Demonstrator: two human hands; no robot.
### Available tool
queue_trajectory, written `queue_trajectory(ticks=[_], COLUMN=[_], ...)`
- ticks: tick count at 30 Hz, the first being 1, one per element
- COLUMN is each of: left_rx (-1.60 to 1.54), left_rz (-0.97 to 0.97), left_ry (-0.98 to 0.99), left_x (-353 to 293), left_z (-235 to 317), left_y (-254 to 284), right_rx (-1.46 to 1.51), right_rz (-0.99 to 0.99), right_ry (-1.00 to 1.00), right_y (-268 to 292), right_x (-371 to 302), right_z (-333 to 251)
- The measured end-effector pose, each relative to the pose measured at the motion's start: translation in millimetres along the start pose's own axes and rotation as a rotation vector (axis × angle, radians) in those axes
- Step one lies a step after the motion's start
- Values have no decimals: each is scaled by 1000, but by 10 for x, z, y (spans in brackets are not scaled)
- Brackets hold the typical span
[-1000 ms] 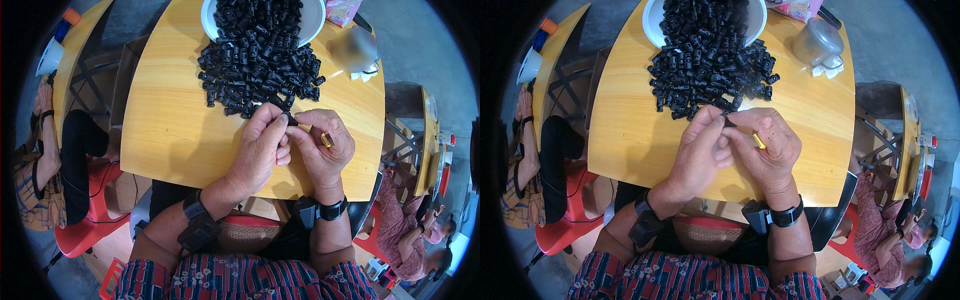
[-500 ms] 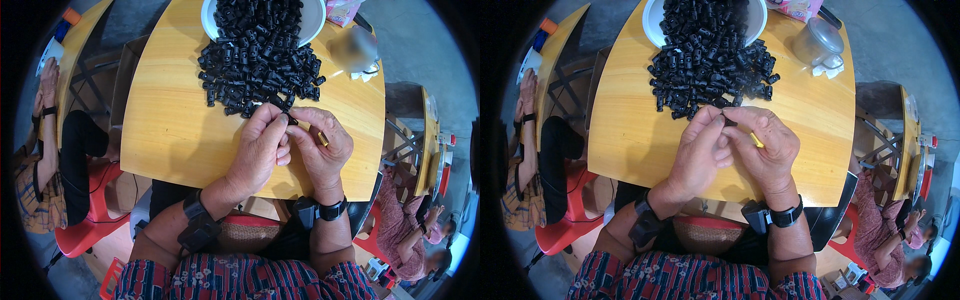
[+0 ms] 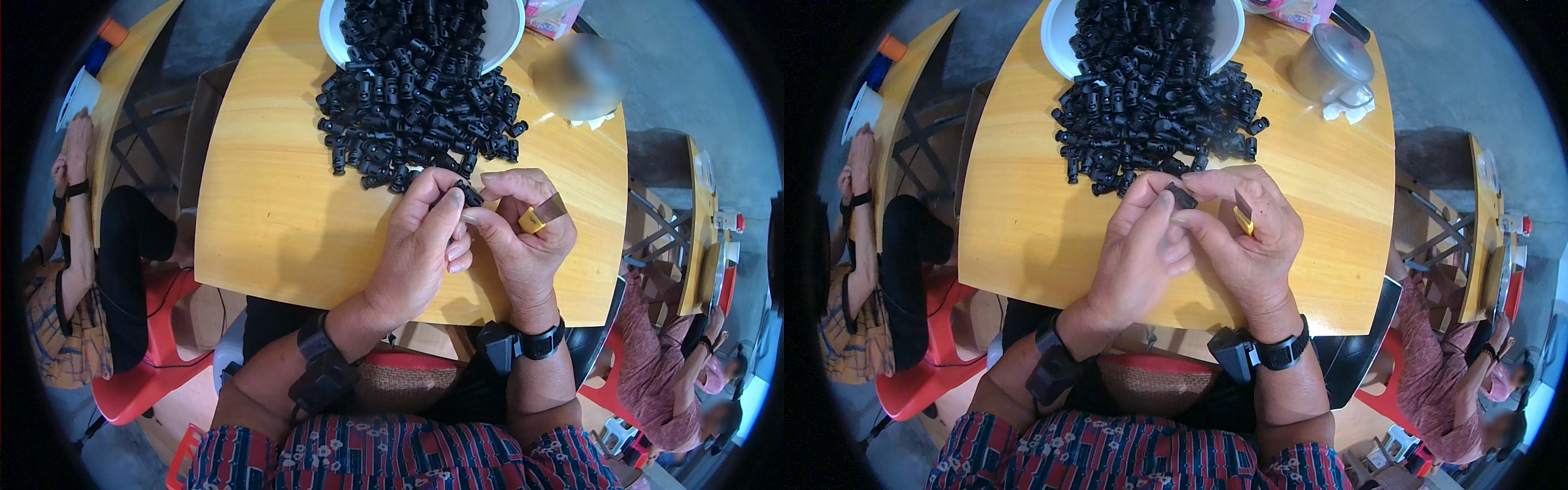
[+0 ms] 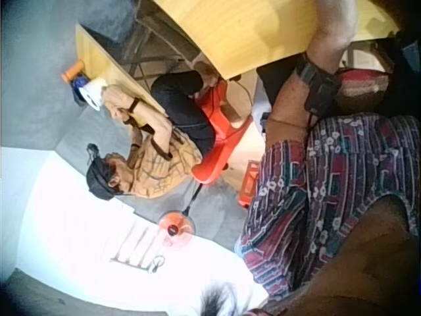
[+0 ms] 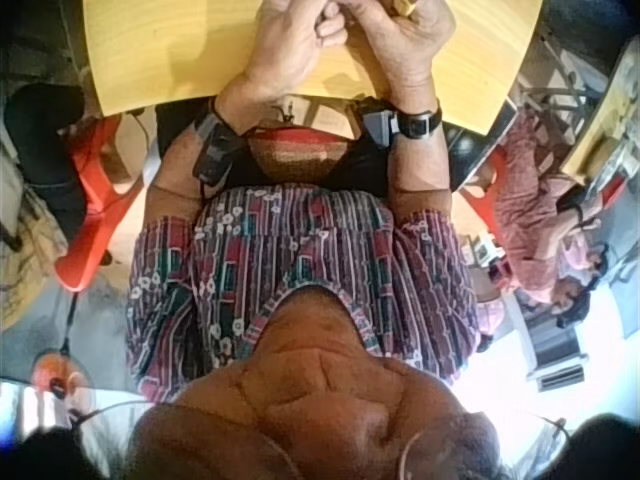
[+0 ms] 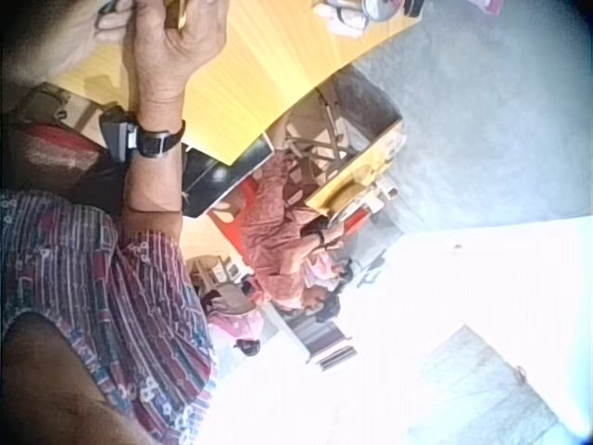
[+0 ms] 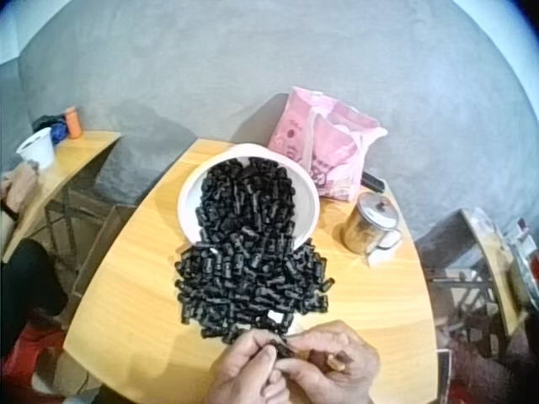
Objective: Removing excess material or flash from small black plastic molded parts using a craft knife.
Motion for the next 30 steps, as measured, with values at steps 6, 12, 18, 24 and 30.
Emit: queue_trajectory(ticks=[6,12,18,24,30], left_rx=[3,54,33,-1,27], left_rz=[-17,-52,-27,-32,-41], left_ry=[-20,-32,-51,-56,-50], left_x=[-14,-3,-11,1,-8], left_z=[7,-3,16,-7,-15], left_y=[-8,-3,-13,-2,30], right_rx=[116,178,165,41,-189], right_rz=[-29,-57,-63,-49,-79], right_ry=[-87,-106,-93,-83,95], right_y=[24,40,38,37,59], right_x=[-11,-13,1,2,47], right_z=[3,39,6,5,-48])
Point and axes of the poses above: each hand's wrist, its own x-axis towards the middle knuckle, its own y-axis out of the back of the hand, z = x × y, the point moved 1 cm from there along x, towards the middle knuckle, and after that the axes turned 7 degrees about -x, right-handed, at the moved point
